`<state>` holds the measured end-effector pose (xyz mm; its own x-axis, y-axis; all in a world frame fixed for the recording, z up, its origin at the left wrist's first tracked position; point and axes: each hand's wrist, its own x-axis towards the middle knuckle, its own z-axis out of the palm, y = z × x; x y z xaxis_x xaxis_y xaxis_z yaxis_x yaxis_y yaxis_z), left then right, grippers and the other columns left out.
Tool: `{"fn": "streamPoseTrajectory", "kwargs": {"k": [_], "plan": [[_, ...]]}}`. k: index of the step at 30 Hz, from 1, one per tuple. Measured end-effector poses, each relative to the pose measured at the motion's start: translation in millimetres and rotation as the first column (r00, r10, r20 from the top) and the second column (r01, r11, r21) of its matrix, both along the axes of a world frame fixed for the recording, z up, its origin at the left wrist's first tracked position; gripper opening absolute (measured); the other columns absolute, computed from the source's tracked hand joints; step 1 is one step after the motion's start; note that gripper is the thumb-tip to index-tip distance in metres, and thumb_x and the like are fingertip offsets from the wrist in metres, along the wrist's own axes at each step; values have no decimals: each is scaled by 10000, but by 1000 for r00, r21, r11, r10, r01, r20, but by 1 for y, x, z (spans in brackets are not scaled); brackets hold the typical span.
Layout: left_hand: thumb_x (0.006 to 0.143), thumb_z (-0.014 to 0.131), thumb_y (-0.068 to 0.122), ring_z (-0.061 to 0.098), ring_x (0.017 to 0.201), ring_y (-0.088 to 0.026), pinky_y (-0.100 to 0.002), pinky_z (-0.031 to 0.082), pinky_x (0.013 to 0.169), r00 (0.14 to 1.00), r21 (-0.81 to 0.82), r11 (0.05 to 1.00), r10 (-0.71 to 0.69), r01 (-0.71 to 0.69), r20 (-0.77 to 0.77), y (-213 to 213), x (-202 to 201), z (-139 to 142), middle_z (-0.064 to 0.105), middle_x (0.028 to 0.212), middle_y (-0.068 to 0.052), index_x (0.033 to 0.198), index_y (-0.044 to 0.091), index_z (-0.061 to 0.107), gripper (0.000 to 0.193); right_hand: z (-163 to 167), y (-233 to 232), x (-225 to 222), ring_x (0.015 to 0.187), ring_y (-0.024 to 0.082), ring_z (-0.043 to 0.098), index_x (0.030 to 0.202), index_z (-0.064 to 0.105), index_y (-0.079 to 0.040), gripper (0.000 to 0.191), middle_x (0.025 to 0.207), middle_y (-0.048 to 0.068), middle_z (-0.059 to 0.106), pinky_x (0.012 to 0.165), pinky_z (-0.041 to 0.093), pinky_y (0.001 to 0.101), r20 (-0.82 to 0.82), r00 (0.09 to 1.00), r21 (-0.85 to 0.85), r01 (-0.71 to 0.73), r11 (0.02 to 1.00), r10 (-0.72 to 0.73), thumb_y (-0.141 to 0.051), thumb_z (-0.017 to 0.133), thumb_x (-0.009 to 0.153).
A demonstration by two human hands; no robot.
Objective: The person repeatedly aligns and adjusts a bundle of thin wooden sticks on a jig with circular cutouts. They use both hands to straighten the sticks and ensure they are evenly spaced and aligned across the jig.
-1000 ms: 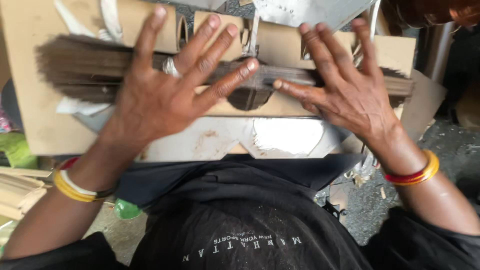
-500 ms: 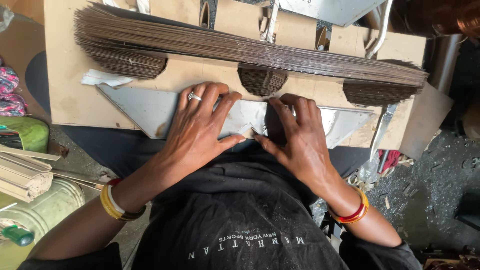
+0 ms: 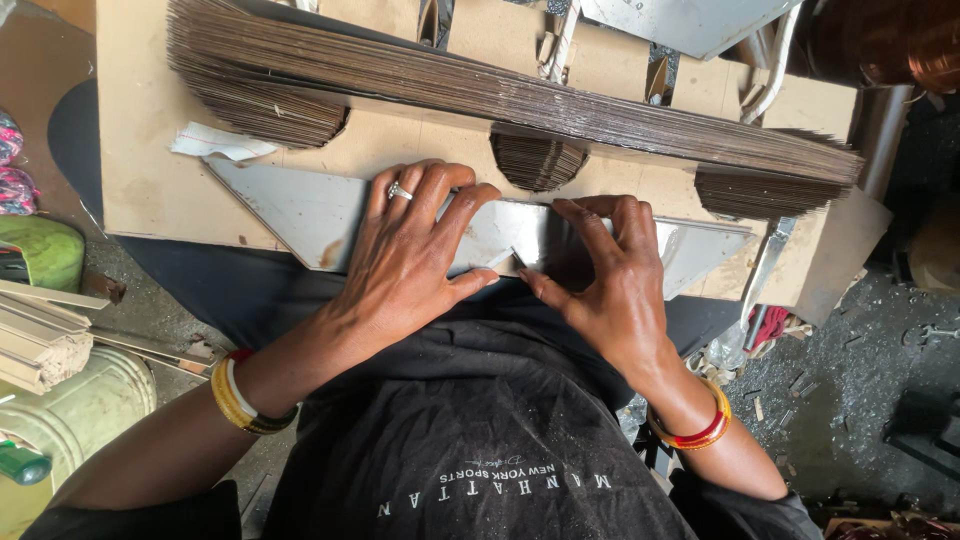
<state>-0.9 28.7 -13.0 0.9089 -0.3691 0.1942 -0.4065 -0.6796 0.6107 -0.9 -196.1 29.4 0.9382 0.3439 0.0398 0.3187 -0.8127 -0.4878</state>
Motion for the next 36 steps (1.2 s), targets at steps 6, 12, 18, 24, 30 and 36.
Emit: {"fn": "streamPoseTrajectory", "kwargs": {"k": [6, 12, 18, 24, 30, 36], "plan": [[740, 875, 322, 488, 1250, -278, -507, 320, 1061, 996, -5, 1000, 7, -7, 93, -2, -5, 6, 509, 1269, -103, 1312, 92, 561, 691, 4, -4, -5, 1096, 354, 521, 1249, 629, 6, 651, 1184, 173, 557, 927, 457, 470, 112, 993, -16, -46, 999, 47, -249, 919, 725], [1116, 615, 301, 520, 1195, -171, -421, 302, 969, 740, 269, 958, -112, -96, 664, -2, -20, -18, 560, 1232, -16, 1238, 179, 550, 184, 4, -19, -24, 886, 291, 579, 1091, 658, -27, 421, 1001, 96, 646, 788, 411, 430, 366, 919, -268, -45, 962, 145, -259, 910, 846], [1117, 644, 296, 533, 1183, -180, -390, 348, 982, 739, 356, 934, -216, -34, 638, 47, -15, -24, 577, 1190, -16, 1379, 153, 622, 300, -10, -43, -13, 687, 164, 612, 1070, 773, -71, 178, 819, 51, 670, 646, 426, 308, 312, 935, -263, -85, 961, 168, -200, 819, 956], [918, 670, 56, 648, 1039, -258, -426, 500, 913, 852, 153, 975, 61, -163, 520, 155, 4, 33, 673, 1097, -82, 1065, 48, 728, 158, -11, -36, -9, 808, 156, 659, 1110, 739, -59, 112, 937, 67, 725, 721, 436, 275, 414, 886, -269, -101, 958, 209, -156, 724, 1056], [961, 790, 42, 626, 894, -156, -376, 480, 840, 745, 196, 944, 73, -267, 663, 164, 41, 59, 687, 938, -23, 938, 61, 739, 58, -22, -31, 10, 634, 118, 546, 1099, 805, 7, 181, 803, 69, 715, 635, 339, 278, 538, 830, -253, -5, 968, 145, -143, 711, 1065], [963, 787, -33, 591, 889, -144, -359, 432, 844, 797, 282, 900, 107, -331, 594, 157, 49, 82, 662, 946, -9, 961, 77, 720, 129, -28, -22, 36, 482, 125, 420, 978, 847, -7, 241, 550, 19, 544, 524, 267, 306, 553, 827, -279, 63, 958, 106, -242, 820, 933]]}}
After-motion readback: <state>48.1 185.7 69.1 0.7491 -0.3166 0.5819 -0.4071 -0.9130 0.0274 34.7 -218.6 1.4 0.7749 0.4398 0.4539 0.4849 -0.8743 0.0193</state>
